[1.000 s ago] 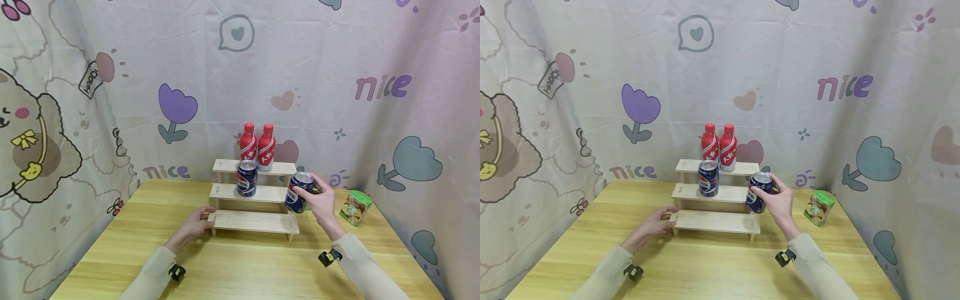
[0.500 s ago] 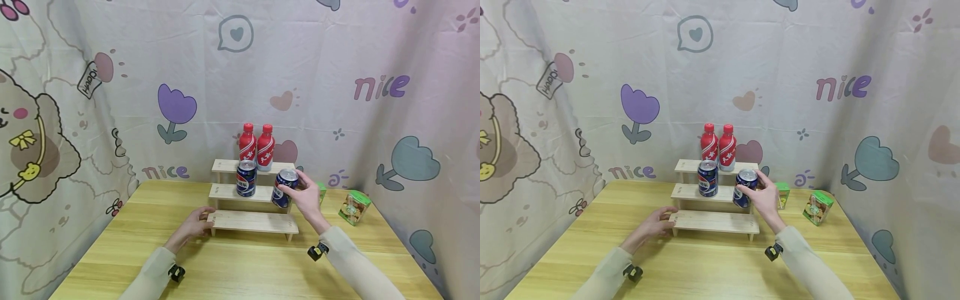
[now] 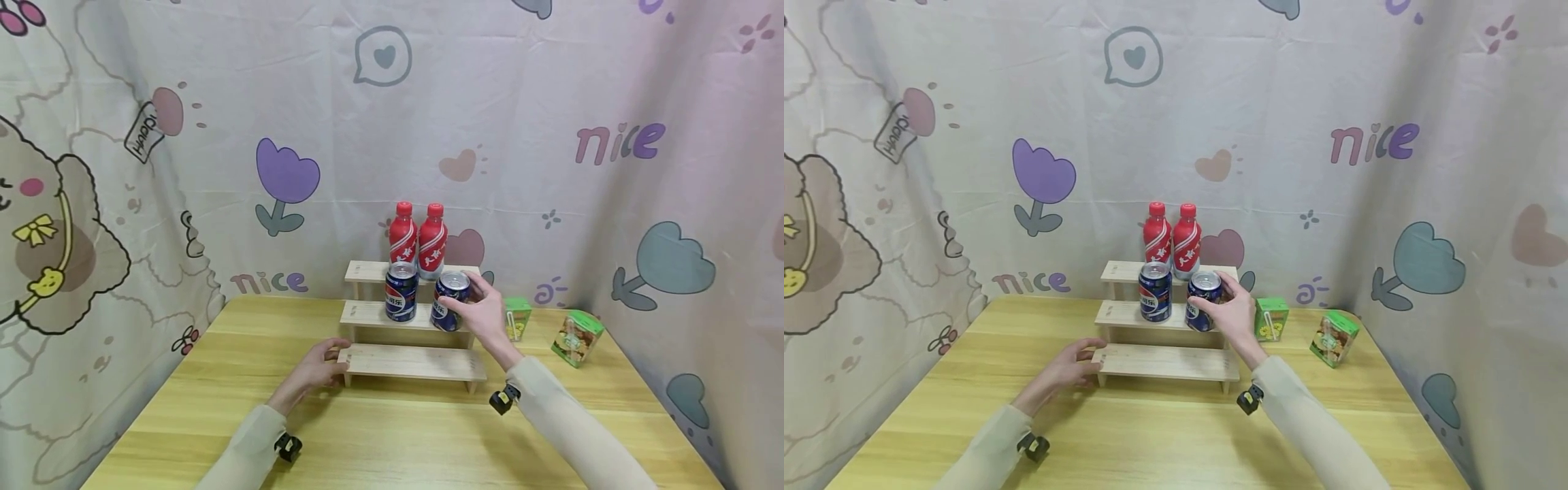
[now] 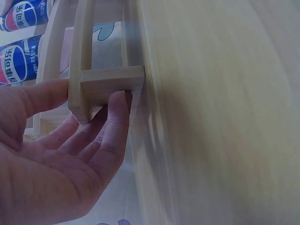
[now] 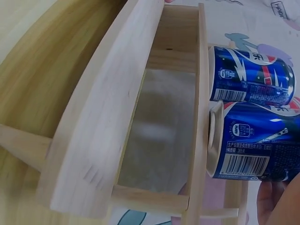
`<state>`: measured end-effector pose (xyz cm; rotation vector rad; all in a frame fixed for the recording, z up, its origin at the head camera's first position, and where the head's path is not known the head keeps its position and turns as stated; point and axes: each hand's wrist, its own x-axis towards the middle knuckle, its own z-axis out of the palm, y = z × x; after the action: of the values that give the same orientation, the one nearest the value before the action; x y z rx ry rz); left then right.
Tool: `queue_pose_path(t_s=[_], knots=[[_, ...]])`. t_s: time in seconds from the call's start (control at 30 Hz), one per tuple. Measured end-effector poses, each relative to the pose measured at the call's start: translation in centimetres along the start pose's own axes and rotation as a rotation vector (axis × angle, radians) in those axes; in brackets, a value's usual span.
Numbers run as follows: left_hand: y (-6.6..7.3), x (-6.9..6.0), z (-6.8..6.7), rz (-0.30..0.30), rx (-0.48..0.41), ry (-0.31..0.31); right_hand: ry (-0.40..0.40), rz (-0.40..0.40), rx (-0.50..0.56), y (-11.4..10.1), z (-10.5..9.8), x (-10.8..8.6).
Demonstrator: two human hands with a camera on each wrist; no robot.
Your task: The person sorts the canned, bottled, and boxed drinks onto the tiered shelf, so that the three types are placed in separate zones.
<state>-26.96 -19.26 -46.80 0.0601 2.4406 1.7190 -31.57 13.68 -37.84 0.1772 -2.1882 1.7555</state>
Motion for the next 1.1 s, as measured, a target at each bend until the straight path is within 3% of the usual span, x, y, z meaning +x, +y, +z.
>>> queue_pose_path(t_s=[0.33, 0.73, 1.1], knots=[[0.0, 0.0, 0.1, -0.009, -0.008, -0.001, -0.075, -0.033, 0.015, -0.3, 1.4, 0.8], [-0.1, 0.2, 0.2, -0.009, -0.008, 0.007, -0.083, -0.031, -0.055, -0.5, 2.1, 1.8], [-0.1, 0.2, 0.1, -0.011, -0.026, -0.007, -0.112, -0.045, -0.026, -0.3, 2.3, 2.2]])
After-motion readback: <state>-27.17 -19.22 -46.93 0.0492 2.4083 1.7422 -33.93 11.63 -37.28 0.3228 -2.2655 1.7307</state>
